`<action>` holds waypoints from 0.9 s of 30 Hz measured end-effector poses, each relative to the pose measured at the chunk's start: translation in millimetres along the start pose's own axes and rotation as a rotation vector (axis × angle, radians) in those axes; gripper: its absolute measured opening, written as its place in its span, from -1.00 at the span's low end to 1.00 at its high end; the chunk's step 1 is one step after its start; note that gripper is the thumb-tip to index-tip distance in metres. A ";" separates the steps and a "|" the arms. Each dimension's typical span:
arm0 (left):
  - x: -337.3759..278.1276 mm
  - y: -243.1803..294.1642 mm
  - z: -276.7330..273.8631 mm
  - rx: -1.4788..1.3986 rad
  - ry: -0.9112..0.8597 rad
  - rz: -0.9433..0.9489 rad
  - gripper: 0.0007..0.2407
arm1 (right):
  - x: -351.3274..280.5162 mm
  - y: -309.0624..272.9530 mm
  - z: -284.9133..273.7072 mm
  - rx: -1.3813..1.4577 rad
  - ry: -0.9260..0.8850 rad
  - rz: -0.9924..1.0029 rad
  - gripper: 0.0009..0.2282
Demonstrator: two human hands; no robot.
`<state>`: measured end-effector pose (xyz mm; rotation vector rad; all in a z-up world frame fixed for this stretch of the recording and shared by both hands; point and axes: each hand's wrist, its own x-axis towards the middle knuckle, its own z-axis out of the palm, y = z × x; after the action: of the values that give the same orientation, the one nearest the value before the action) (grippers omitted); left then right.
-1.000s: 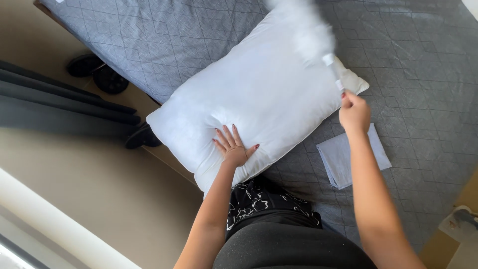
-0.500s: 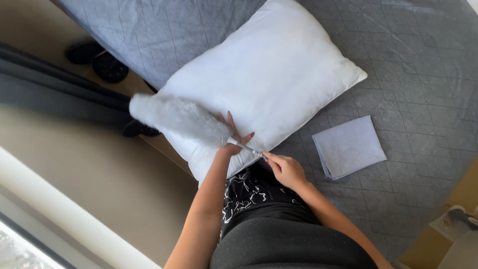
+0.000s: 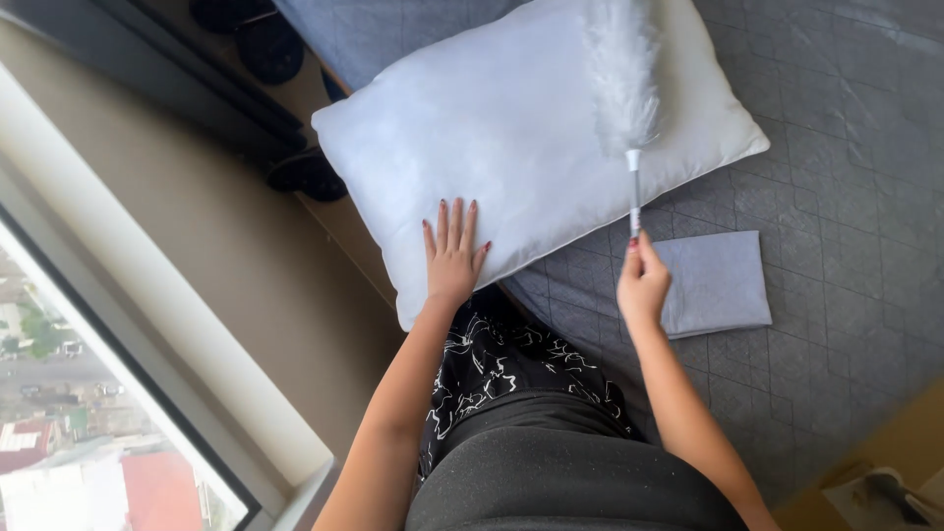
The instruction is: Fold a grey pillowcase and then use a feather duster to clean a white pillow on a bed.
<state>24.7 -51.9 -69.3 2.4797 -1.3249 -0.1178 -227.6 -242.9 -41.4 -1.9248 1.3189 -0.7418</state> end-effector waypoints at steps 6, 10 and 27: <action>-68.9 -18.4 -3.3 -0.057 0.046 -0.138 -0.31 | -93.3 -21.7 27.5 0.024 -0.389 -0.054 -0.68; -160.6 -129.9 160.8 -0.602 -0.011 -0.556 -0.31 | -127.9 -46.0 22.6 -0.102 -0.797 -0.149 -0.67; -165.7 -103.9 80.4 -1.263 -0.197 -0.841 -0.65 | -97.6 -33.3 26.5 0.427 -0.661 0.110 -0.79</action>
<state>-4.3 118.0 -191.8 1.6688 0.0115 -1.0267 -220.5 -136.7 -38.6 -1.5377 0.7701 -0.2551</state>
